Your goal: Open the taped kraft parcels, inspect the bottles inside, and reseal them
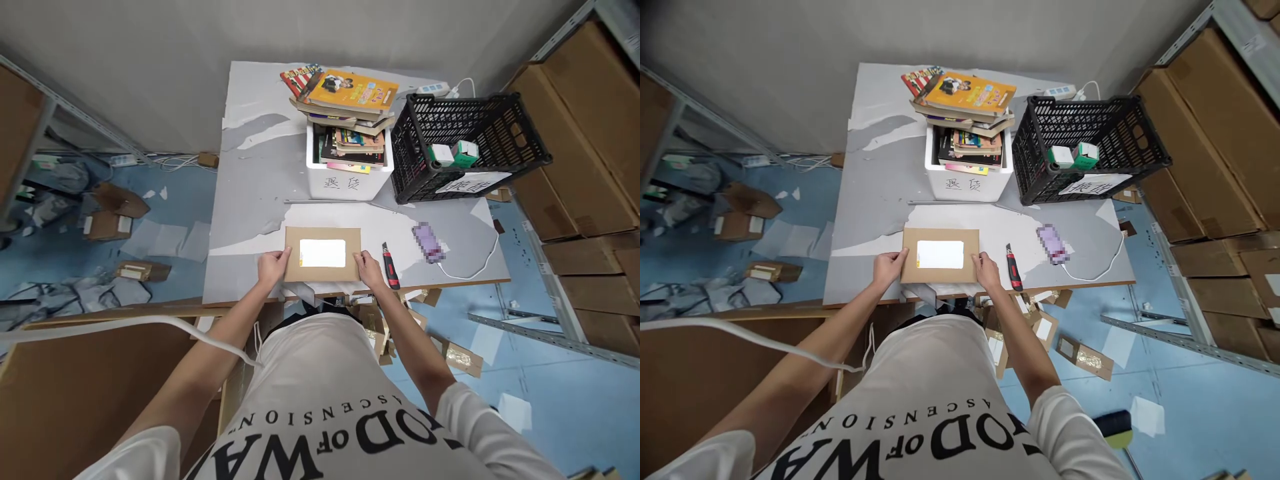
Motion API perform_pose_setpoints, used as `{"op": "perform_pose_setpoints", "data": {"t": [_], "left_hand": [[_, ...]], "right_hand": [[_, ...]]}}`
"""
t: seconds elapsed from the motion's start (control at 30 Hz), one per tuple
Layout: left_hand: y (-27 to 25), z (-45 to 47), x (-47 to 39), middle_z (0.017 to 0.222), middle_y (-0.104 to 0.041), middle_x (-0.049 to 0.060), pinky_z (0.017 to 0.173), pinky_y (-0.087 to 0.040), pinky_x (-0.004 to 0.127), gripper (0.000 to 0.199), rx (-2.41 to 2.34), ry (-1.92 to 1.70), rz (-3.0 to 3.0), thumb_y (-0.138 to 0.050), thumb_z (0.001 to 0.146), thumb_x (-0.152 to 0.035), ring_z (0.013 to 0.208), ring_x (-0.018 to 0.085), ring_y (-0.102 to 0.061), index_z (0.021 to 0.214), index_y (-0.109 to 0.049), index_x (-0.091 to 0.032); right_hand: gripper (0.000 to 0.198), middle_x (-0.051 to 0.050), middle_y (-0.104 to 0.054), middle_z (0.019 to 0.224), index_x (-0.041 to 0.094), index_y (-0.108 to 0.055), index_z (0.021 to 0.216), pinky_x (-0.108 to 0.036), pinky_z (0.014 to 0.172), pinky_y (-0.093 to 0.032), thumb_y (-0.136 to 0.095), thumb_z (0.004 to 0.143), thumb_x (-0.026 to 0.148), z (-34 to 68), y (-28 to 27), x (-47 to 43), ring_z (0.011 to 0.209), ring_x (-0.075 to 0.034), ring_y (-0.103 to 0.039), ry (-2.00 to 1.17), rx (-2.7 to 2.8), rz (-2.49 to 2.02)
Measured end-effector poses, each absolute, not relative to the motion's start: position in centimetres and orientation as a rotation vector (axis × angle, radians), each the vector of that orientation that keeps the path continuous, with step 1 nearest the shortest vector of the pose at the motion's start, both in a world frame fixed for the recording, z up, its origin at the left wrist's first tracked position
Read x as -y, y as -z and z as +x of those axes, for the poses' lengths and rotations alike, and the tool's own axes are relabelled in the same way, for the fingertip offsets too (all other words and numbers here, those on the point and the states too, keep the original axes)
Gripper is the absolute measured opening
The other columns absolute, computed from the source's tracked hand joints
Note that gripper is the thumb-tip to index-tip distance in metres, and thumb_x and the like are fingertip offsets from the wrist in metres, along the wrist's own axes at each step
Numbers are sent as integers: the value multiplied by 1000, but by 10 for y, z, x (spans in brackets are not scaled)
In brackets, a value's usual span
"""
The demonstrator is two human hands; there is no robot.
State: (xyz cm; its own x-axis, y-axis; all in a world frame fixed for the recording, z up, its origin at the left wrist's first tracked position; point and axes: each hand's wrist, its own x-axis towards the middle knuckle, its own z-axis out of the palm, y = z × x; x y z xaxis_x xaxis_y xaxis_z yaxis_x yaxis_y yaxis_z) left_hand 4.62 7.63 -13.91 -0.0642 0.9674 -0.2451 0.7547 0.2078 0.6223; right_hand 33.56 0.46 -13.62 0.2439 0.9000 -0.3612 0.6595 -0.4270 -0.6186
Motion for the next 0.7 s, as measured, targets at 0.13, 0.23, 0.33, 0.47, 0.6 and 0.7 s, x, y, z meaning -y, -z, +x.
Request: {"op": "perform_pose_setpoints", "data": {"t": [0.13,0.23,0.33,0.47,0.6,0.7], "left_hand": [[155,45,-74,61,-66,6,54,-32,24,58,-1813,-415,1595,-42,83,-60,63,17,-57,71,-73,-12],[163,45,-74,66,-68,8,55,-34,25,57,-1789,-436,1613,-44,82,-60,66,19,-59,71,-72,-12],[171,43,-75,71,-70,8,59,-40,26,55,-1748,-504,1528,-48,80,-61,71,21,-61,73,-72,-12],[189,32,-69,85,-72,11,73,-50,32,60,-1592,-647,1142,-47,78,-63,79,23,-66,90,-71,-10],[203,12,-50,107,-70,15,95,-48,42,57,-1405,-597,1121,-68,62,-47,102,28,-64,106,-68,-11],[205,3,-37,106,-71,10,96,-47,42,53,-1314,-476,1244,-73,55,-38,105,30,-62,103,-69,-16]], "right_hand": [[34,-5,-65,79,24,-51,81,-29,68,-39,-37,90,55,338,154,-11,73,-20,-56,-999,1344,-2160],[37,-2,-63,72,24,-51,78,-29,67,-41,-42,86,59,340,165,-11,68,-18,-54,-1033,1247,-2071],[40,-3,-64,79,23,-53,80,-30,71,-44,-43,83,61,341,173,-8,75,-19,-57,-1062,1171,-2011],[42,-8,-66,96,21,-58,93,-36,79,-50,-31,89,53,345,188,6,85,-20,-61,-1144,1002,-1919],[38,-12,-61,119,20,-54,116,-42,90,-50,-47,80,32,351,207,34,97,-21,-63,-1188,985,-1873],[57,-11,-53,134,24,-47,127,-46,98,-46,-58,71,22,349,217,49,115,-24,-57,-1260,1118,-1803]]}}
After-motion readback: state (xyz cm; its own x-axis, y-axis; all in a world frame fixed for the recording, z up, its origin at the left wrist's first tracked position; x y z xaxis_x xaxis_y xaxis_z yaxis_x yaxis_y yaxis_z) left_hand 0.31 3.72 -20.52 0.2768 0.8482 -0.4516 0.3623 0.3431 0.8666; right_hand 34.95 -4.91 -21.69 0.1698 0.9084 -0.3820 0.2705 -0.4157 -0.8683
